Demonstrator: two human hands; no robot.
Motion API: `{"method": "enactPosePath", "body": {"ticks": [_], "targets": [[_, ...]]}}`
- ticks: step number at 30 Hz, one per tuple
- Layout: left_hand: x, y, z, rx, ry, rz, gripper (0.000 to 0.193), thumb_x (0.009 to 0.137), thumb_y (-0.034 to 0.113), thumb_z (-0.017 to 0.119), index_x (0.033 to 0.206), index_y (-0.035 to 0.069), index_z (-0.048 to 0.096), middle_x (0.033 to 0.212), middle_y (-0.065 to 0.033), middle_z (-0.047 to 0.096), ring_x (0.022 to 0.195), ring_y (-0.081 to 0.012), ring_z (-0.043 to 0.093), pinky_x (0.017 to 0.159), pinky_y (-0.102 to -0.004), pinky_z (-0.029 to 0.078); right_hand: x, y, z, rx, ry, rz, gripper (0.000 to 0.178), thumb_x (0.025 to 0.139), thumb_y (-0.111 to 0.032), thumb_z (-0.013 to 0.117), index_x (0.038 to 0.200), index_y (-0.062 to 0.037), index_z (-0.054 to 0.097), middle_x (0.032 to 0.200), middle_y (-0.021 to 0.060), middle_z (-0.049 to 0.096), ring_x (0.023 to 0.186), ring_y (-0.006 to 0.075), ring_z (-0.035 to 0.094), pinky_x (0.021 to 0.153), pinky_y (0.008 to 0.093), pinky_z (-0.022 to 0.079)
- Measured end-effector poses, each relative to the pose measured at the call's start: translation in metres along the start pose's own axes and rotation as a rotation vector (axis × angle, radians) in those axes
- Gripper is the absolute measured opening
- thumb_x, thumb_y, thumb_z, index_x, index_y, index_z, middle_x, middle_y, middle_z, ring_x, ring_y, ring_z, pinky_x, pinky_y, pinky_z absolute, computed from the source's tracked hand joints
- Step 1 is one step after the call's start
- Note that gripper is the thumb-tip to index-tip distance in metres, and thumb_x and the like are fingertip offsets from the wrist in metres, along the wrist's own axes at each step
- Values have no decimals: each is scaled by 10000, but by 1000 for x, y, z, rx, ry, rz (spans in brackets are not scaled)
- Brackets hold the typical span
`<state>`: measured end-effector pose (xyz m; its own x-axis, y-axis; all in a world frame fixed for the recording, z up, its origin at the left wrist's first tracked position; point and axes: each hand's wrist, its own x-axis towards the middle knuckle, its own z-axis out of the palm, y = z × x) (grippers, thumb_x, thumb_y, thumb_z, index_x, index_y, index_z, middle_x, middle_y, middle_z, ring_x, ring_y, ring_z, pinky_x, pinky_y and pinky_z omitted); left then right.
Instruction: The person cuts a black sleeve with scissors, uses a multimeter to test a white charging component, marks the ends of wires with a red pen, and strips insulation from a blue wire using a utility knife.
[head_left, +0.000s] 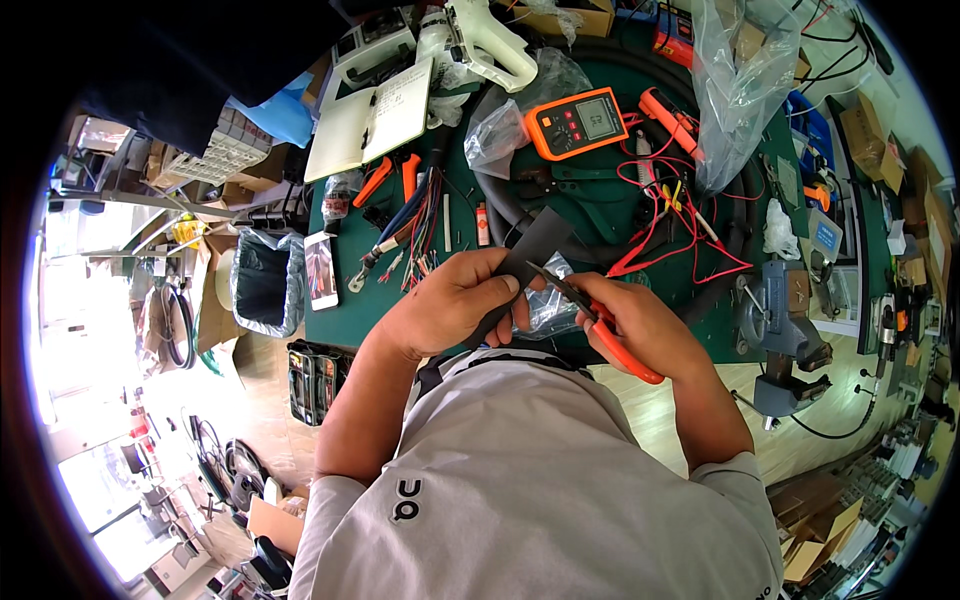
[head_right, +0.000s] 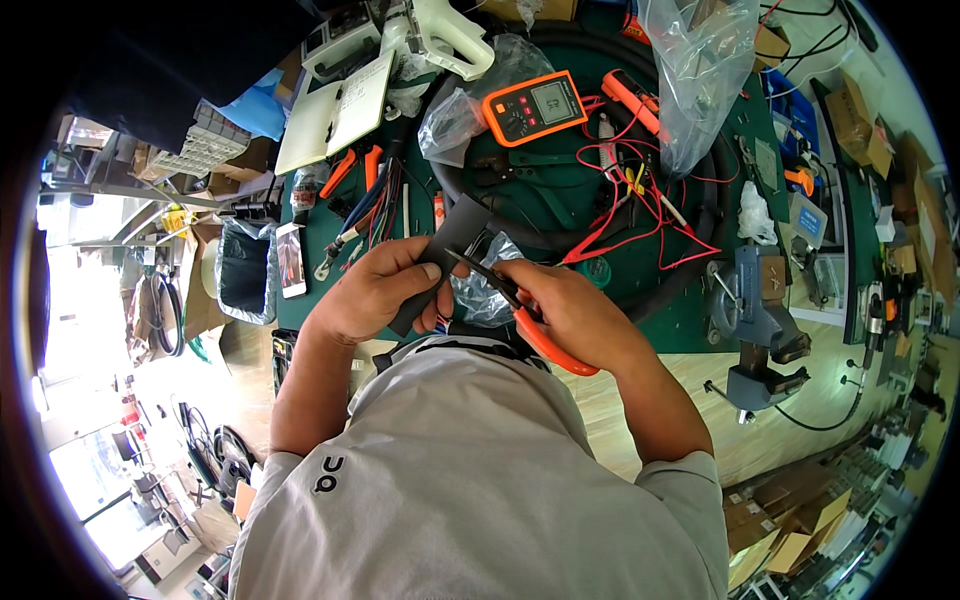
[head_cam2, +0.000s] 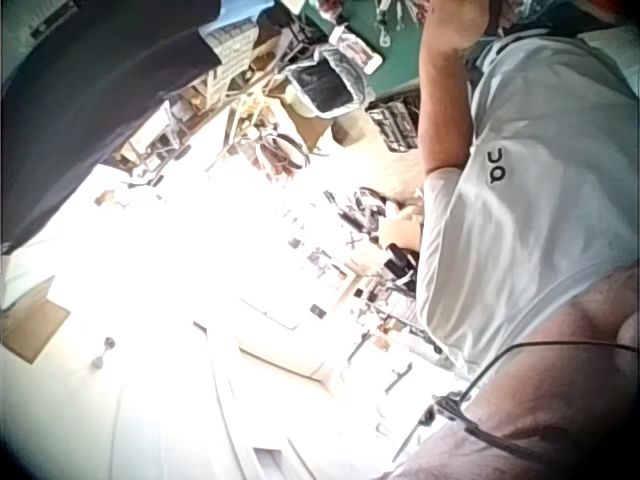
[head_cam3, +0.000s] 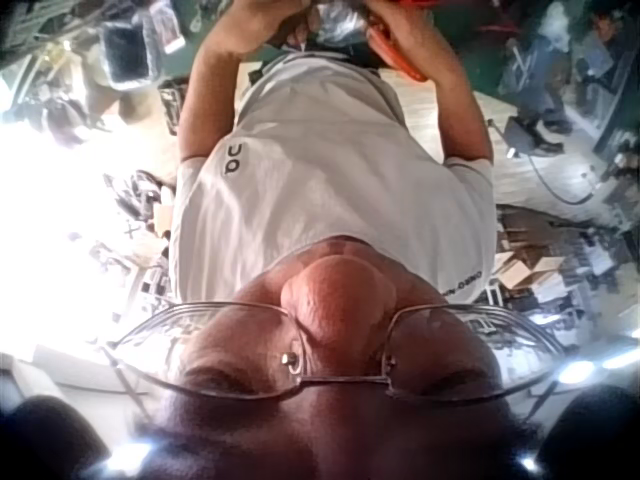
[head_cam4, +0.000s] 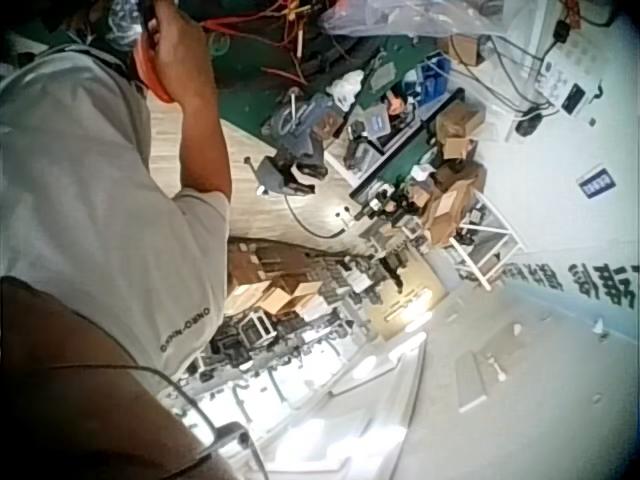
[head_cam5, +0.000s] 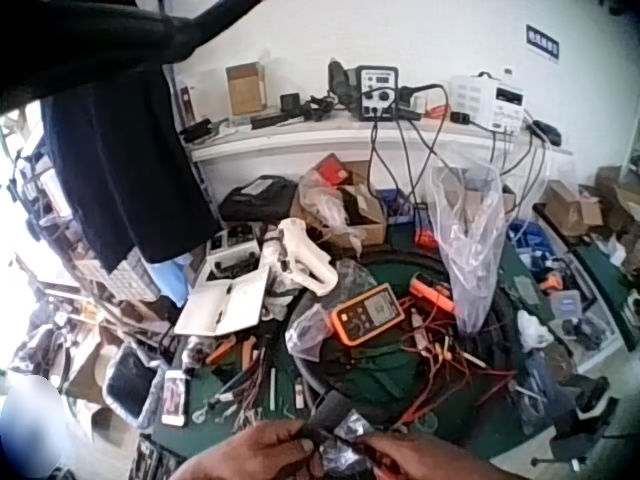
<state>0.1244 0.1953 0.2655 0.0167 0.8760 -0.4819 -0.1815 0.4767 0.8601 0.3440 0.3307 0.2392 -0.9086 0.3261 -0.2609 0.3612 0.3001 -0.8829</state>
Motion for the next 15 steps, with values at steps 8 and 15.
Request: {"method": "enactPosePath", "body": {"ticks": [8,15], "targets": [[-1,0,0,1,-1,-7,292,999,113,446,1190,-28,614,806,-72,673,644,-104,617,616,-235,503,0,3,2,-8,1,-1,435,859,32,630,1279,-70,577,869,136,641,760,283,635,682,372,522],[-2,2,2,10,6,-7,293,995,109,449,1195,-25,615,799,-68,668,636,-104,613,612,-232,499,-1,3,3,-27,-3,-4,466,857,32,634,1305,-79,569,900,141,653,789,294,644,697,375,530]]}}
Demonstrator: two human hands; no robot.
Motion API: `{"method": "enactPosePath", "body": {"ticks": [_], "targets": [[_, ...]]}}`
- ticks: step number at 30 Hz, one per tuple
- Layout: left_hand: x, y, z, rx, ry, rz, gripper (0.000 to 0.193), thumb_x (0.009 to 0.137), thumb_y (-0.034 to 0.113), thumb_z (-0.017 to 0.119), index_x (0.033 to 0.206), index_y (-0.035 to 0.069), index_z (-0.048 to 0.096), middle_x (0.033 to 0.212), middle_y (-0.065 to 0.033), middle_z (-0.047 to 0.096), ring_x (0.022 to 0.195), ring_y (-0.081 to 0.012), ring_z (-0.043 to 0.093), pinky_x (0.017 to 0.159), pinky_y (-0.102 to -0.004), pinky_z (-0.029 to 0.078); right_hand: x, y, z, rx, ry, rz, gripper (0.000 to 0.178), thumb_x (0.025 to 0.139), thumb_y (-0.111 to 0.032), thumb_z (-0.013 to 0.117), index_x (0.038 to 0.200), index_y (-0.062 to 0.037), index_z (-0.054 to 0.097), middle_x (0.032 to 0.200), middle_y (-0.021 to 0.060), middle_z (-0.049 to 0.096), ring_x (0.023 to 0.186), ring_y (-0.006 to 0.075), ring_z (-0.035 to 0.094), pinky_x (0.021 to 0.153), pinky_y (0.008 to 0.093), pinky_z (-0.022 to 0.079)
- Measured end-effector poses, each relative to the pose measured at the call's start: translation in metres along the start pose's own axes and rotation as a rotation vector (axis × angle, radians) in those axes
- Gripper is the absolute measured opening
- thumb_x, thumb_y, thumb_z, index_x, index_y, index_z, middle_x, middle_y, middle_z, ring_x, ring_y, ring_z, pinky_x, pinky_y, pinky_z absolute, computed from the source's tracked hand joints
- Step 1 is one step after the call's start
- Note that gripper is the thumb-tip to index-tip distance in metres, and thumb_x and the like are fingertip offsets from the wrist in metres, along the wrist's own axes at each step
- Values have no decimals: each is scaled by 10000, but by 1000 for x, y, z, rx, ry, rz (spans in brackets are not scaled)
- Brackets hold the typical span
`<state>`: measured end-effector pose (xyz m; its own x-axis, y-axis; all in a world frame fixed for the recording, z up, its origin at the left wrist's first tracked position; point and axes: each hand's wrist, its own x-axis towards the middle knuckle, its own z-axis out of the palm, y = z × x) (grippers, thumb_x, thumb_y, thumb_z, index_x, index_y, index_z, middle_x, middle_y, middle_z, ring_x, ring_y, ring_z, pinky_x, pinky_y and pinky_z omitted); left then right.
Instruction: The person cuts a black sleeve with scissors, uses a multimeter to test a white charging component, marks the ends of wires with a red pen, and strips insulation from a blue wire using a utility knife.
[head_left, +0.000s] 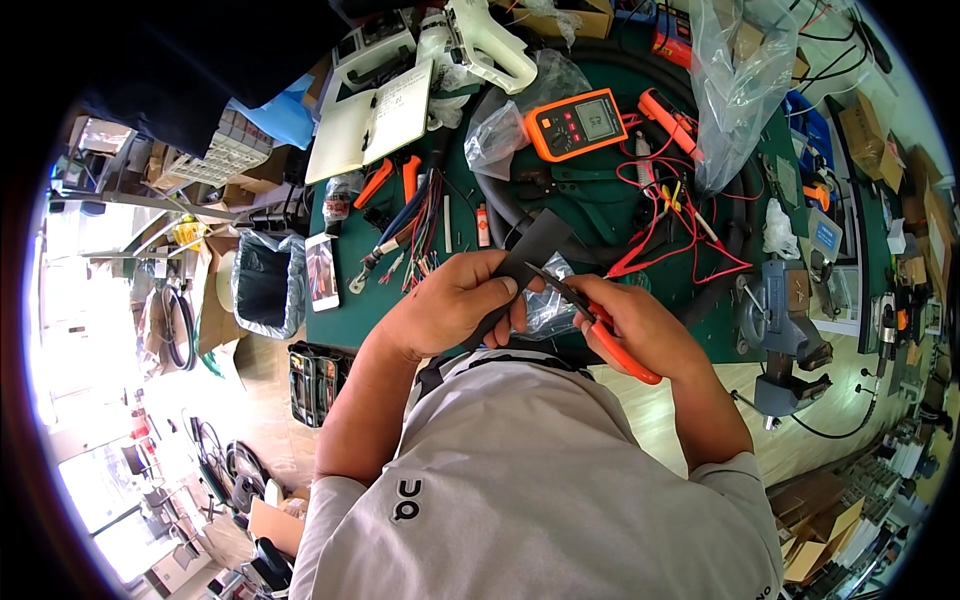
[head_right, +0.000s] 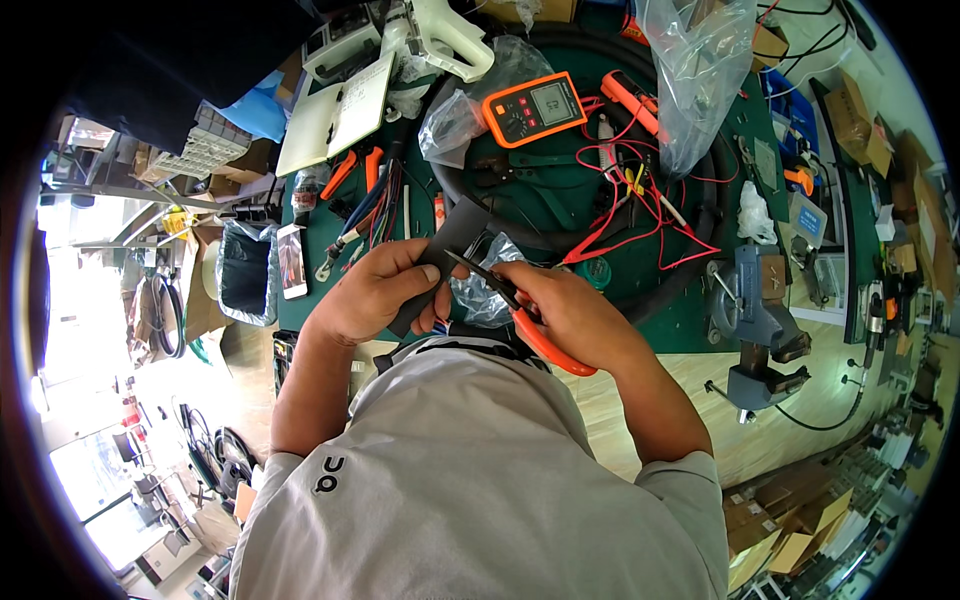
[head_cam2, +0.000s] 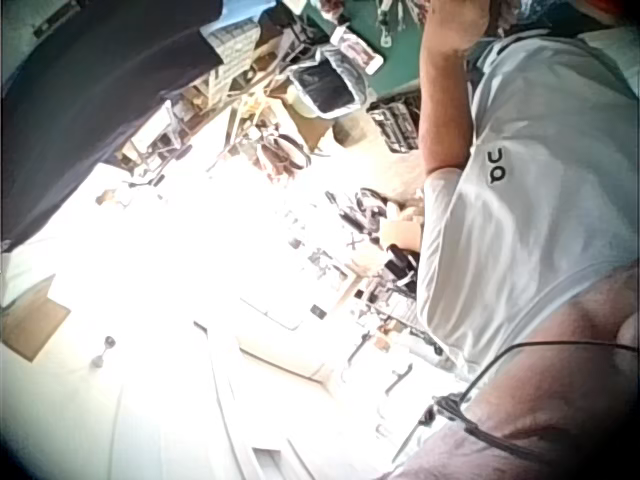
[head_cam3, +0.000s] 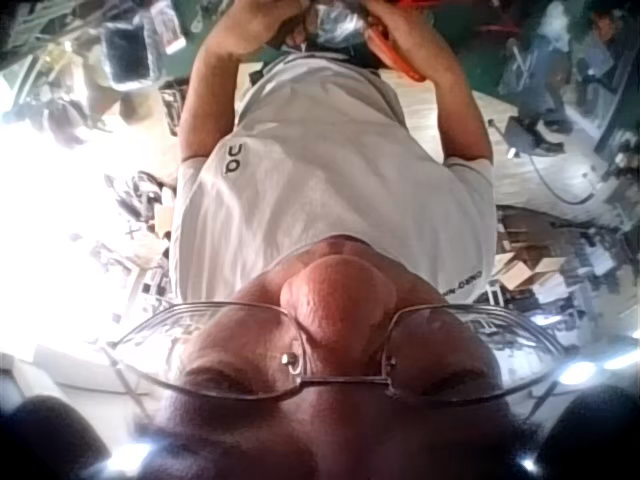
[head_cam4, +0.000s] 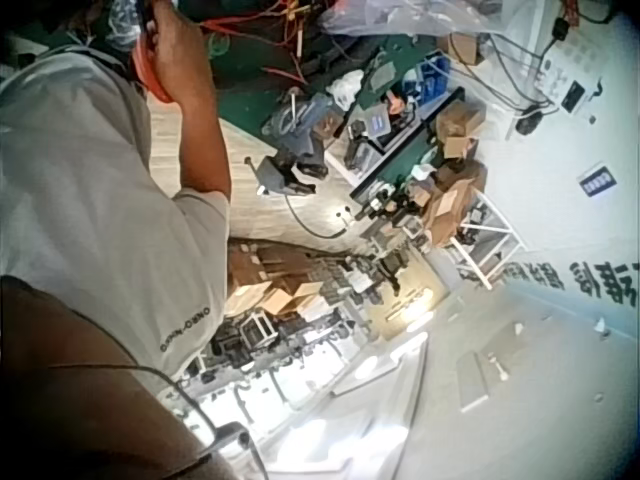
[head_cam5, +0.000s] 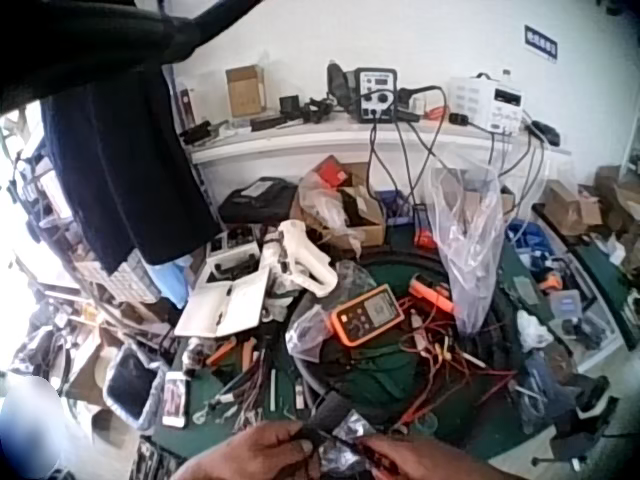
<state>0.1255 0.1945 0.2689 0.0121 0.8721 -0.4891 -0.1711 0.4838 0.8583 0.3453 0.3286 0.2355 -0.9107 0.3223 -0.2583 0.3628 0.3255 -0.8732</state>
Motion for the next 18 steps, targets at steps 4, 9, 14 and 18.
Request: {"method": "enactPosePath", "body": {"ticks": [4,9,14,18], "targets": [[0,-1,0,-9,-6,6,294,995,108,449,1198,-25,615,799,-65,667,635,-101,612,609,-230,498,-1,-1,0,-16,0,-9,475,852,33,637,1307,-81,566,925,145,664,817,311,649,703,379,533],[-1,-1,0,-17,-9,7,296,996,107,447,1204,-25,611,798,-63,666,633,-99,610,608,-229,497,-1,-2,0,-33,7,-25,475,843,28,644,1300,-82,569,931,147,664,828,318,644,706,392,527],[-1,-1,0,-8,-9,7,298,998,105,444,1207,-29,607,797,-62,664,631,-98,608,607,-229,496,-1,-3,-1,-12,-3,-14,469,842,26,643,1292,-83,572,923,150,662,824,318,643,705,393,523],[-1,0,1,5,-5,5,296,997,103,442,1204,-30,608,795,-62,663,628,-99,606,605,-230,495,-1,-1,1,12,4,-7,455,847,28,636,1284,-83,573,927,151,663,828,320,645,705,391,523]]}}
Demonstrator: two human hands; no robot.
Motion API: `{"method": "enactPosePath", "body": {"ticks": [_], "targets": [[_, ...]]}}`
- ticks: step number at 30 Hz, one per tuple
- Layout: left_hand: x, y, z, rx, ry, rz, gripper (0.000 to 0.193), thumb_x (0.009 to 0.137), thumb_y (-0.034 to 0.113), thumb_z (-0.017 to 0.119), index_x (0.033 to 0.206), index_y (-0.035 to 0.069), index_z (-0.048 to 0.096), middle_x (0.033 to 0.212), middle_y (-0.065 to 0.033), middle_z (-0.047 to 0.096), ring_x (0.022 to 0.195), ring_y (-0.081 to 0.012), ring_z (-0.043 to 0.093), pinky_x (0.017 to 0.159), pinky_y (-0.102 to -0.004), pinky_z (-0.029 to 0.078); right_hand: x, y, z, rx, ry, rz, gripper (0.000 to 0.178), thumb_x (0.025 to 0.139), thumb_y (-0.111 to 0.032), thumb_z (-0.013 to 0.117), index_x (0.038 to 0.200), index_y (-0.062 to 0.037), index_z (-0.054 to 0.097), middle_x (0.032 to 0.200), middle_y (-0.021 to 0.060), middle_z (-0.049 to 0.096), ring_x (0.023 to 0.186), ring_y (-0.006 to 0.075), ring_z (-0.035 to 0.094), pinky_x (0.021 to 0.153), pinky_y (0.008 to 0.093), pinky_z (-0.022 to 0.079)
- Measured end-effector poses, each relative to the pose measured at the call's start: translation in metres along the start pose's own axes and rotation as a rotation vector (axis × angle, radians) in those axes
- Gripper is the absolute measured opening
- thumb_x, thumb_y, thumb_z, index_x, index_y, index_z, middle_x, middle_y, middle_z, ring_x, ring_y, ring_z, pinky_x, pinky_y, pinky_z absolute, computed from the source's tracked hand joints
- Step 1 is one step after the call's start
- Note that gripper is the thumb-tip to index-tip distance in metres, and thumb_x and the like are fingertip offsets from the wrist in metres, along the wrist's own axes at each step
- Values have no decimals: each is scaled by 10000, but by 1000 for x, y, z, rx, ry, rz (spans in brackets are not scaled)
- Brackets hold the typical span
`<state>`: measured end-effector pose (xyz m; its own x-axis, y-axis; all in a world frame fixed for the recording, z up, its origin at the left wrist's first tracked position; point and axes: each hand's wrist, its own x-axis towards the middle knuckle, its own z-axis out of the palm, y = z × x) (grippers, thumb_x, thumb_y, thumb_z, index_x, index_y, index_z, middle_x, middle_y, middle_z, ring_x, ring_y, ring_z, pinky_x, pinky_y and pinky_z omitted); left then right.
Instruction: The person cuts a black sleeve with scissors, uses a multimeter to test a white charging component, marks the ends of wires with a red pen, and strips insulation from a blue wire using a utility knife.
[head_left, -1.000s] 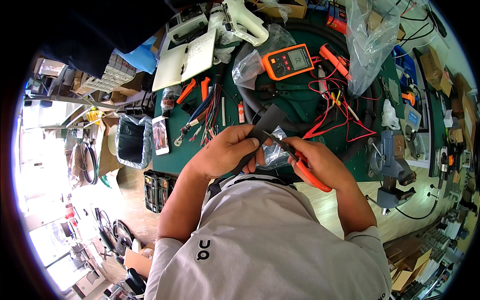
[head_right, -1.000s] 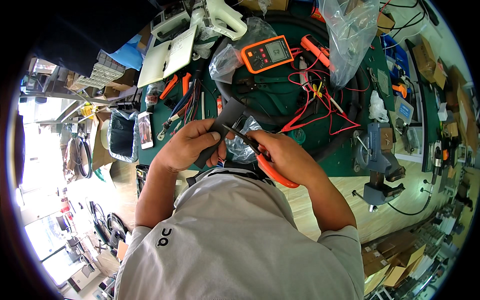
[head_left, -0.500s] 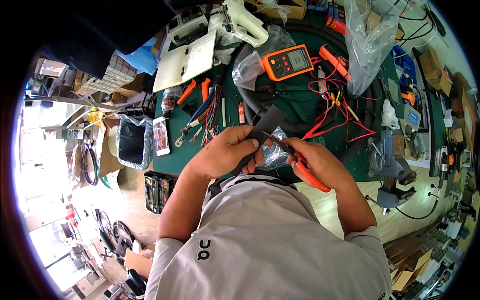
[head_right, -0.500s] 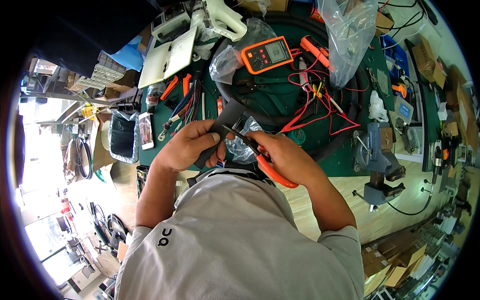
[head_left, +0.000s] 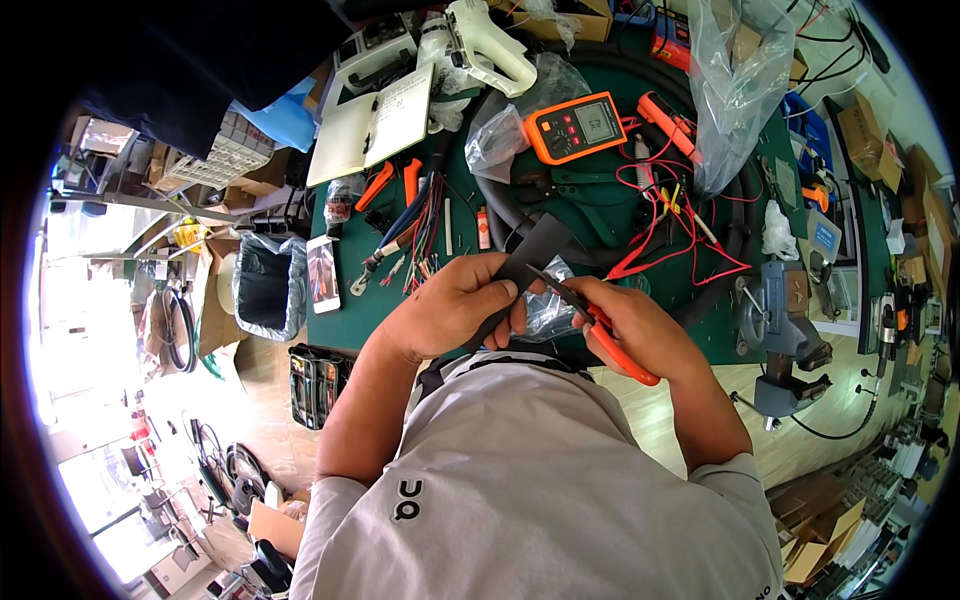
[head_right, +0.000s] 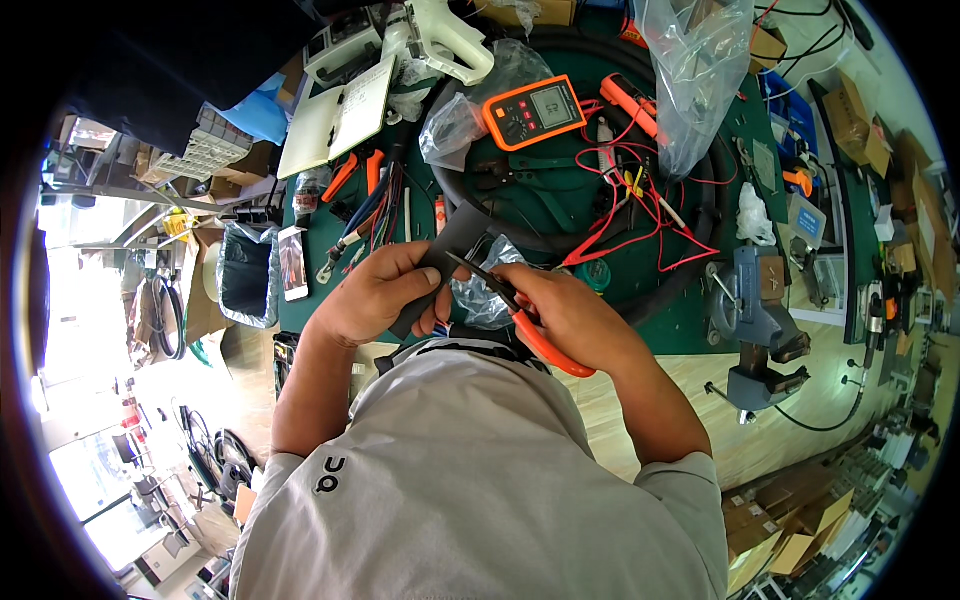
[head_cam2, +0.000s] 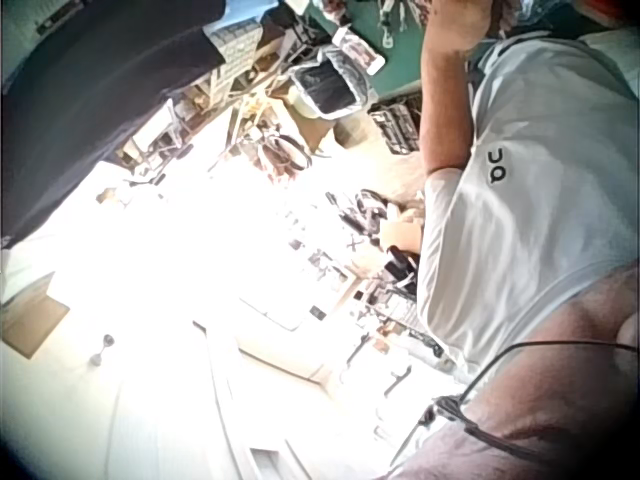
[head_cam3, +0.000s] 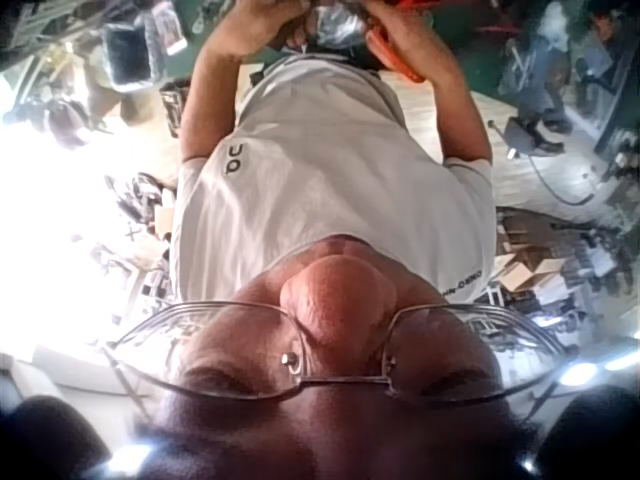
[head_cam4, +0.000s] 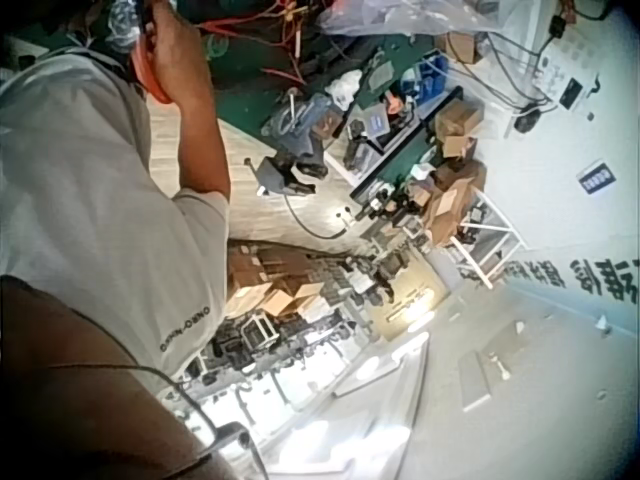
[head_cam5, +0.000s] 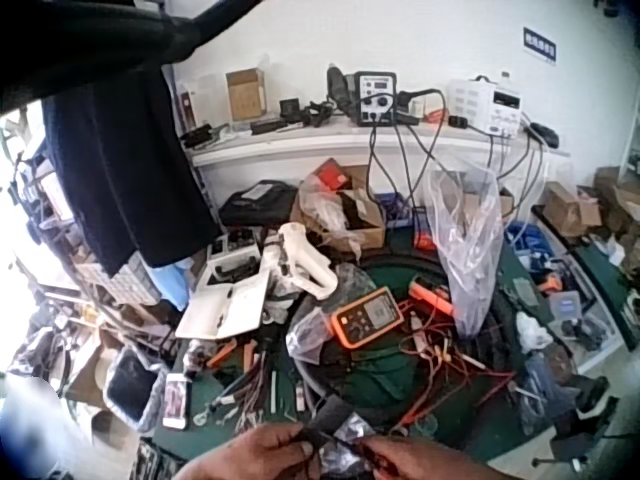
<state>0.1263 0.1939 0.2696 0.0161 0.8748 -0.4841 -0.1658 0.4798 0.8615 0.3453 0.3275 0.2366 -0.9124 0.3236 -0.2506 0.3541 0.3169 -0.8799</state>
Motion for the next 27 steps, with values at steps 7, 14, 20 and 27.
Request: {"method": "enactPosePath", "body": {"ticks": [7,14,20,27], "targets": [[0,-3,0,-9,-4,-4,293,996,105,440,1191,-29,613,785,-66,662,619,-101,601,593,-233,493,0,0,1,-25,-6,42,414,861,12,634,1262,-74,573,953,166,671,838,340,655,717,408,516],[1,-4,0,-20,8,-7,296,1035,177,455,1170,-27,621,767,-71,667,589,-95,598,570,-224,491,-1,2,3,-87,22,1,439,851,32,635,1271,-78,569,960,178,670,847,361,657,731,415,511],[3,-9,0,-24,14,-9,318,1059,234,468,1134,-26,634,756,-66,667,583,-95,600,567,-228,493,-1,4,1,-75,9,22,478,834,53,652,1284,-81,567,944,143,654,869,320,642,730,410,514],[2,-7,1,-13,-12,-41,311,1058,221,471,1111,-34,641,745,-67,664,585,-106,607,569,-236,501,1,0,4,-73,23,20,486,833,53,657,1289,-88,564,948,127,651,870,311,640,731,414,516]]}}
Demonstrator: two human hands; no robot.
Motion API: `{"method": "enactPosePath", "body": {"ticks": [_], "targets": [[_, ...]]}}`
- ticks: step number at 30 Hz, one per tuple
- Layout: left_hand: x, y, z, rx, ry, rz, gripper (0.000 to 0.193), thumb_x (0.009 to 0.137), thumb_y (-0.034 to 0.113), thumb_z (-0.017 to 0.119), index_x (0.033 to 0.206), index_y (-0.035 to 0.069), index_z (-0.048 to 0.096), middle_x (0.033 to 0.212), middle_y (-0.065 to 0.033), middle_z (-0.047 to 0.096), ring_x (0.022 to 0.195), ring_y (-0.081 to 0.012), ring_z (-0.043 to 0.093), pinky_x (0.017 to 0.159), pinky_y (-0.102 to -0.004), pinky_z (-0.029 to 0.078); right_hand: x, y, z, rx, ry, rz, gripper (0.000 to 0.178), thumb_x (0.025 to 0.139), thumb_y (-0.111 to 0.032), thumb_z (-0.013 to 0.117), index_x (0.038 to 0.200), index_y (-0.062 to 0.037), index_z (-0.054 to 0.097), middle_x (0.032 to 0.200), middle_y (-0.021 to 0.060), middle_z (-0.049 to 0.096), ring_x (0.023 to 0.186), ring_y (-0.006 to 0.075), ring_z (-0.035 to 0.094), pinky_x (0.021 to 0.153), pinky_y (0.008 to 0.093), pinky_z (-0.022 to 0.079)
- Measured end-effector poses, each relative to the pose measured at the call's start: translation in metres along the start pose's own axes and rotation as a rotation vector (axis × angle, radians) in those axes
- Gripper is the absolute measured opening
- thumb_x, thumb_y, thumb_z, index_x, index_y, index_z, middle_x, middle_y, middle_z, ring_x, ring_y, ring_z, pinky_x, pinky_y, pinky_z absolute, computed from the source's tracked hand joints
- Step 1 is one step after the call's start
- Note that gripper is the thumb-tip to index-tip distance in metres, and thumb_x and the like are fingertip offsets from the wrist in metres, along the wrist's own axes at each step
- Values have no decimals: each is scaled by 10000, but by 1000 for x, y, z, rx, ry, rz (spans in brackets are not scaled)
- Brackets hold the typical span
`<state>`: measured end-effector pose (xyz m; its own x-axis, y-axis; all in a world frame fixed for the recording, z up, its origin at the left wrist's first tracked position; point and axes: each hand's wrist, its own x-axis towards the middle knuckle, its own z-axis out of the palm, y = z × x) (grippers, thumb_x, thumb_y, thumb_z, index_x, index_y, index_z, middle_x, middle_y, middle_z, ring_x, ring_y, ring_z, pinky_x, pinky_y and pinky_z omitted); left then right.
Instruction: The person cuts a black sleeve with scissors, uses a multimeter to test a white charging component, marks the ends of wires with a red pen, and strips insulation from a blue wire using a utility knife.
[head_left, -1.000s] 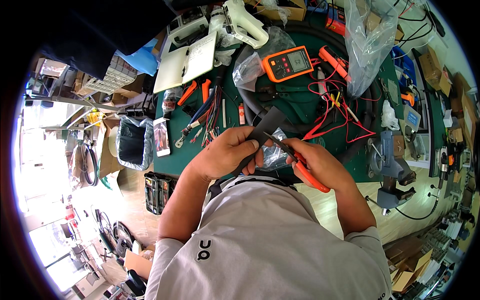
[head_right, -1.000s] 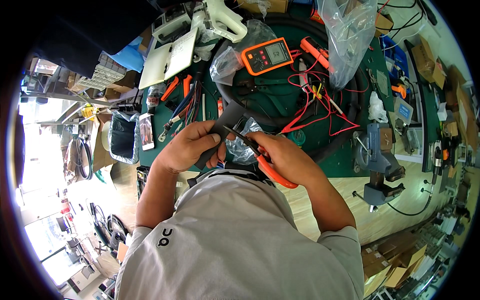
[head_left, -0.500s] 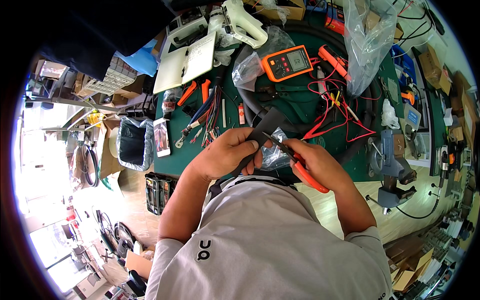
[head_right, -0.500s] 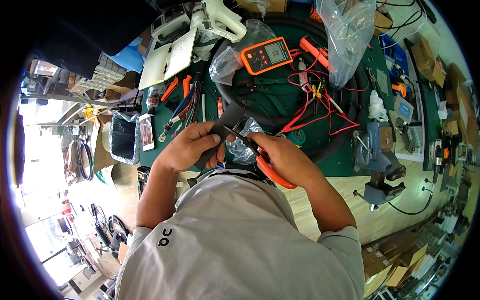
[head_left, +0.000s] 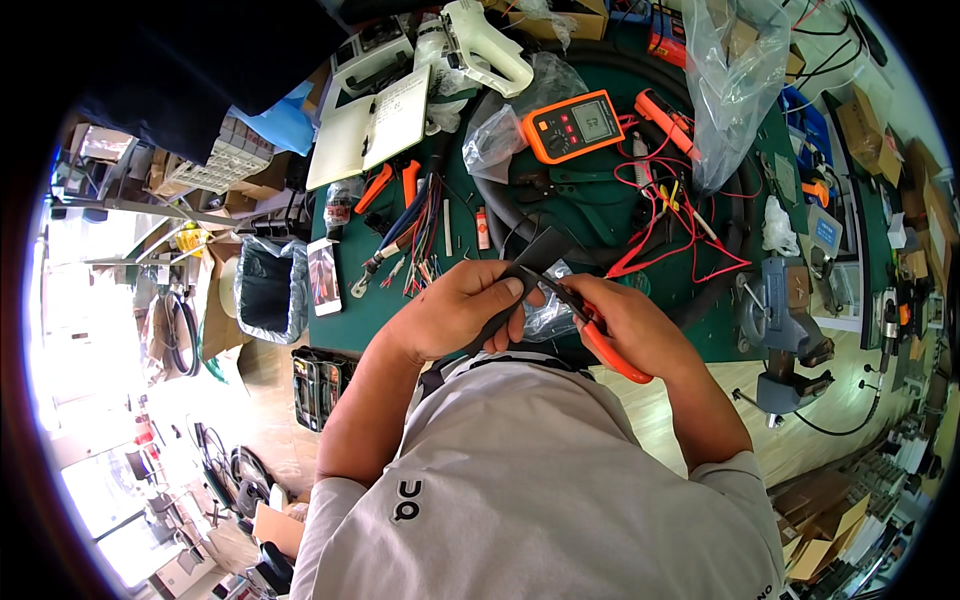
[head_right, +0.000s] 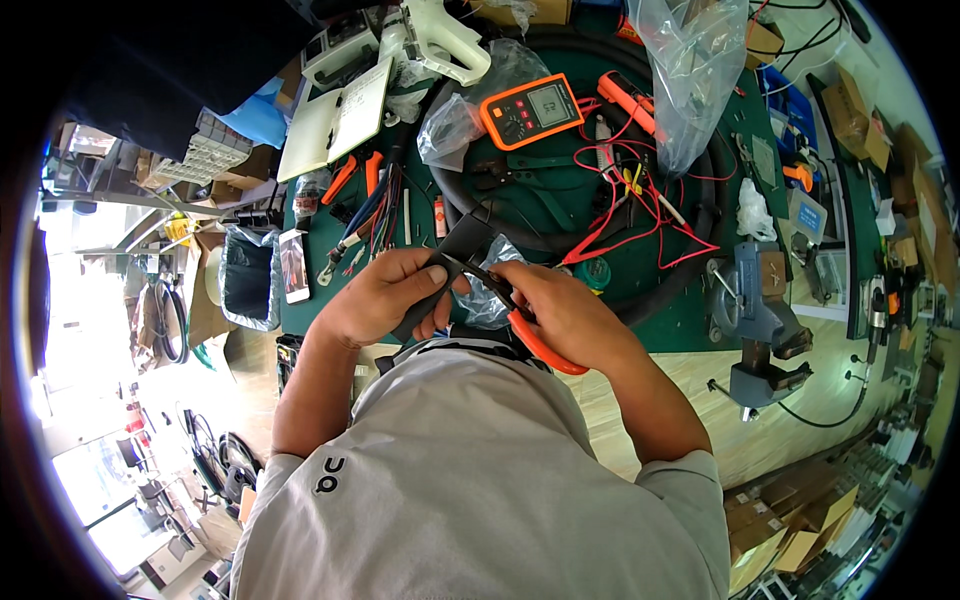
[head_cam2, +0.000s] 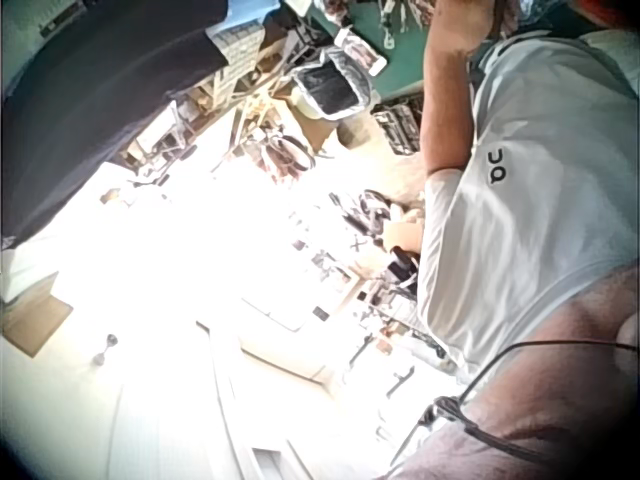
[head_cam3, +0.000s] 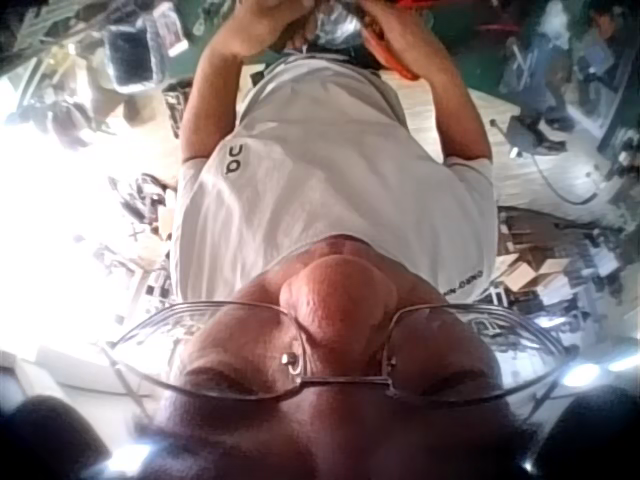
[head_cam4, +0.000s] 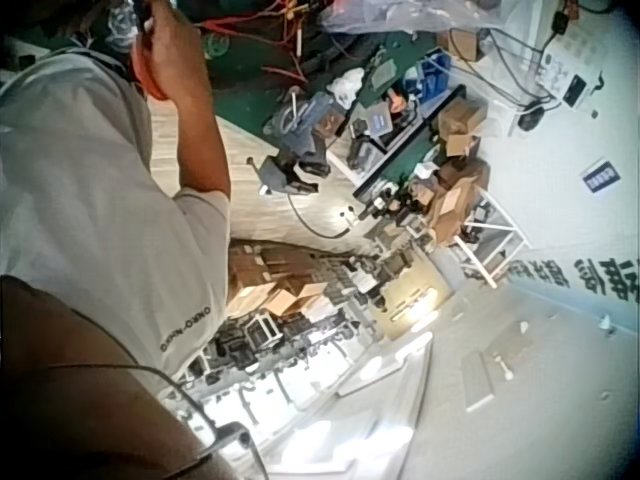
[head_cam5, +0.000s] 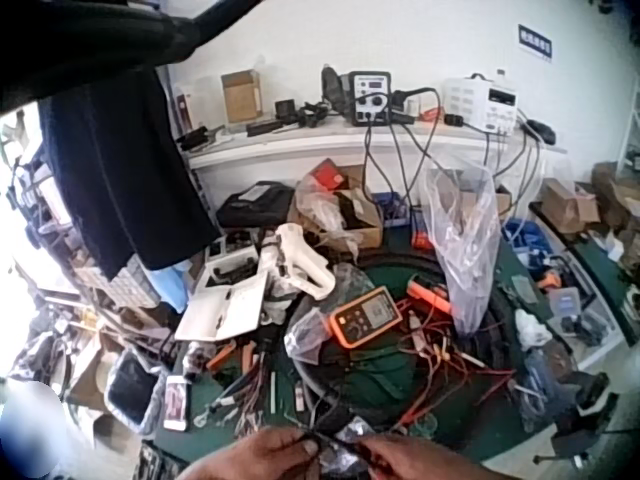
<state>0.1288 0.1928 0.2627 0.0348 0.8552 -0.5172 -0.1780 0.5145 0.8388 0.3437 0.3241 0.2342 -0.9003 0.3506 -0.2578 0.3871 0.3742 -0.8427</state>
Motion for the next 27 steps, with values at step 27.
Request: {"method": "enactPosePath", "body": {"ticks": [27], "targets": [[13,-10,-5,-56,-62,-55,309,1051,224,484,1080,-34,651,724,-77,660,572,-121,610,549,-247,504,5,5,2,-6,27,-51,425,845,32,649,1249,-83,583,924,174,684,828,368,669,694,441,510]]}}
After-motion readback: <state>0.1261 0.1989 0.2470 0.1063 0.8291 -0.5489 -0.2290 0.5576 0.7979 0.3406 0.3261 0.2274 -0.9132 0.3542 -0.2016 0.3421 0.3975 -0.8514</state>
